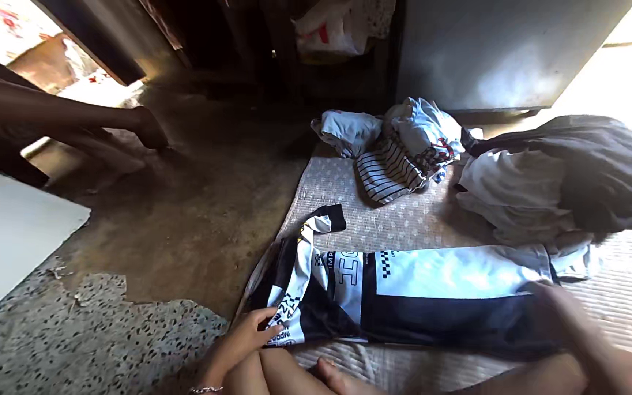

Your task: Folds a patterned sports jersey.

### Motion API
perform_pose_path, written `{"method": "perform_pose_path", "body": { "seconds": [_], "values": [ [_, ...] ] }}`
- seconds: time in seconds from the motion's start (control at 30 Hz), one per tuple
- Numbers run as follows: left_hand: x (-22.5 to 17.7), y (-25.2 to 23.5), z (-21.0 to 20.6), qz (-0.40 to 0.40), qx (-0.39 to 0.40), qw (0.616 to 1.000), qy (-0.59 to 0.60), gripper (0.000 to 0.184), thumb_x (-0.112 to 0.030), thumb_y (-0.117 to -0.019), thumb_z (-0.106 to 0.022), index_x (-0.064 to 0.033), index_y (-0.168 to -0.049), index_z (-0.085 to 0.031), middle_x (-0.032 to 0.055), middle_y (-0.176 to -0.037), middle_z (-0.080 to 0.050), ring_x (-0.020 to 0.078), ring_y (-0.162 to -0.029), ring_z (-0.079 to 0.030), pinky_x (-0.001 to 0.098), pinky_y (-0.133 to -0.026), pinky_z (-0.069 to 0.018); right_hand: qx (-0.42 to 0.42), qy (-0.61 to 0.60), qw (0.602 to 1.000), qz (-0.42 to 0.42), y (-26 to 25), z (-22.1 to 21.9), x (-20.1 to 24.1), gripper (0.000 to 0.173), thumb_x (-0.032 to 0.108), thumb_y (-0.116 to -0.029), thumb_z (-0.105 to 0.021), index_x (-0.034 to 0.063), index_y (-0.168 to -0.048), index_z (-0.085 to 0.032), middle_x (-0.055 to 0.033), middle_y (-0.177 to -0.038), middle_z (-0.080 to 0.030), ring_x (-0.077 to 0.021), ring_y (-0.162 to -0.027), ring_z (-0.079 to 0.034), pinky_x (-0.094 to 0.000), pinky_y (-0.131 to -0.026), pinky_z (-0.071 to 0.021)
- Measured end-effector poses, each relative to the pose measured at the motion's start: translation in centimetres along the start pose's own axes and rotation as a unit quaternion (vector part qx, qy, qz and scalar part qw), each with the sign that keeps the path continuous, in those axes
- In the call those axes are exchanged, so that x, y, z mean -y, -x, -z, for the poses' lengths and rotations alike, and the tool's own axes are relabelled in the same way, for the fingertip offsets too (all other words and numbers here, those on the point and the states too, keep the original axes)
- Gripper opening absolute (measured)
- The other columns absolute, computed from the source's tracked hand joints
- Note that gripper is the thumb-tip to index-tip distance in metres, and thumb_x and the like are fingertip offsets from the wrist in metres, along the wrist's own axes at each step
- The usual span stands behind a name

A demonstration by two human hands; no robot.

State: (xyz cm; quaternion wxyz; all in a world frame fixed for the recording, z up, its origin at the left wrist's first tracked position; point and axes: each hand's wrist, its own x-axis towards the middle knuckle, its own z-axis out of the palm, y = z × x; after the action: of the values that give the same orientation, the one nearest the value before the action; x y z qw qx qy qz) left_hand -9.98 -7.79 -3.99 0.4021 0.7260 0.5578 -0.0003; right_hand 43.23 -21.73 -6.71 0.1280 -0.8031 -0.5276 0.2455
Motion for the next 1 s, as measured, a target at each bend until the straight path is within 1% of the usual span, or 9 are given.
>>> {"method": "perform_pose_path", "body": {
  "seconds": [0.13,0.23,0.3,0.43,0.53,0.6,0.7,0.83,1.0],
  "values": [
    [0.6,0.4,-1.9,-0.068,-0.099,0.988,0.100,0.028,-0.010,-0.0877,-0.064,0.0058,-0.110,-0.070,0.0100,-0.107,-0.072,0.0090,-0.101,-0.066,0.0312,-0.094,-0.0529,0.054,-0.154,0.962,0.217,-7.5,-5.7,15.5,0.037,0.003,-0.1015,-0.052,-0.0084,-0.137,-0.056,-0.0294,-0.134,-0.060,-0.0408,-0.124,-0.060,-0.0512,-0.107,-0.0472],
    [1.3,0.6,-3.4,-0.071,-0.138,0.958,0.243,0.032,-0.007,-0.0884,-0.059,0.0049,-0.118,-0.066,0.0017,-0.104,-0.073,-0.0010,-0.095,-0.067,0.0216,-0.091,-0.0550,0.088,-0.075,0.970,0.215,-14.6,-10.3,24.6,0.064,0.010,-0.0998,-0.059,0.0128,-0.159,-0.037,-0.0215,-0.163,-0.034,-0.0443,-0.148,-0.034,-0.0697,-0.114,-0.0295],
    [2.1,0.7,-3.7,-0.078,-0.148,0.942,0.290,0.032,-0.005,-0.0896,-0.059,0.0038,-0.119,-0.066,0.0000,-0.104,-0.074,0.0002,-0.095,-0.069,0.0222,-0.091,-0.0563,0.093,-0.034,0.970,0.221,-18.0,-13.5,28.1,0.063,0.010,-0.0994,-0.061,0.0174,-0.159,-0.039,-0.0182,-0.167,-0.026,-0.0466,-0.153,-0.021,-0.0794,-0.113,-0.0165],
    [2.9,0.5,-3.2,-0.108,-0.168,0.920,0.336,0.025,-0.002,-0.0910,-0.059,0.0004,-0.114,-0.068,-0.0037,-0.098,-0.076,0.0018,-0.091,-0.071,0.0228,-0.087,-0.0586,0.081,-0.028,0.975,0.206,-19.2,-14.4,30.5,0.039,0.001,-0.1053,-0.042,0.0010,-0.141,-0.057,-0.0219,-0.148,-0.053,-0.0453,-0.142,-0.041,-0.0757,-0.113,-0.0191],
    [3.1,0.4,-2.9,-0.112,-0.186,0.923,0.316,0.020,-0.004,-0.0929,-0.058,-0.0017,-0.110,-0.069,-0.0068,-0.094,-0.075,-0.0003,-0.087,-0.071,0.0209,-0.084,-0.0592,0.014,-0.087,0.978,0.188,-17.1,-9.6,27.9,0.030,0.010,-0.1062,-0.047,-0.0057,-0.130,-0.058,-0.0275,-0.123,-0.066,-0.0438,-0.124,-0.059,-0.0662,-0.114,-0.0293],
    [2.7,0.3,-2.4,-0.111,-0.202,0.923,0.307,0.019,-0.002,-0.0930,-0.056,-0.0019,-0.107,-0.069,-0.0096,-0.091,-0.074,-0.0035,-0.083,-0.069,0.0184,-0.081,-0.0586,-0.059,-0.157,0.958,0.233,-15.7,-5.5,22.9,0.025,0.009,-0.1030,-0.056,-0.0072,-0.120,-0.064,-0.0269,-0.105,-0.070,-0.0420,-0.101,-0.068,-0.0641,-0.098,-0.0450],
    [2.0,-0.4,-1.2,-0.130,-0.205,0.923,0.298,0.012,-0.006,-0.0911,-0.060,-0.0075,-0.098,-0.069,-0.0157,-0.083,-0.070,-0.0083,-0.076,-0.065,0.0135,-0.074,-0.0561,-0.059,-0.243,0.933,0.258,-12.6,2.9,14.1,0.014,0.006,-0.0967,-0.065,0.0013,-0.109,-0.070,-0.0083,-0.096,-0.071,-0.0133,-0.083,-0.065,-0.0366,-0.077,-0.0559],
    [0.1,-3.4,1.1,-0.210,-0.150,0.923,0.284,0.011,-0.033,-0.0837,-0.077,-0.0262,-0.080,-0.068,-0.0233,-0.070,-0.063,-0.0124,-0.062,-0.056,0.0075,-0.058,-0.0464,-0.069,-0.252,0.938,0.227,-6.2,12.8,6.5,0.018,0.000,-0.0828,-0.065,0.0081,-0.098,-0.070,0.0026,-0.087,-0.070,-0.0036,-0.074,-0.064,-0.0235,-0.066,-0.0560],
    [-3.7,-9.0,1.3,-0.188,-0.147,0.958,0.160,0.005,-0.010,-0.0920,-0.067,-0.0053,-0.093,-0.067,-0.0091,-0.080,-0.065,-0.0054,-0.070,-0.060,0.0148,-0.068,-0.0518,0.001,-0.225,0.970,0.092,-4.3,15.0,0.7,0.023,-0.006,-0.0871,-0.067,-0.0002,-0.109,-0.066,-0.0087,-0.095,-0.070,-0.0133,-0.084,-0.067,-0.0327,-0.078,-0.0580]
  ]
}}
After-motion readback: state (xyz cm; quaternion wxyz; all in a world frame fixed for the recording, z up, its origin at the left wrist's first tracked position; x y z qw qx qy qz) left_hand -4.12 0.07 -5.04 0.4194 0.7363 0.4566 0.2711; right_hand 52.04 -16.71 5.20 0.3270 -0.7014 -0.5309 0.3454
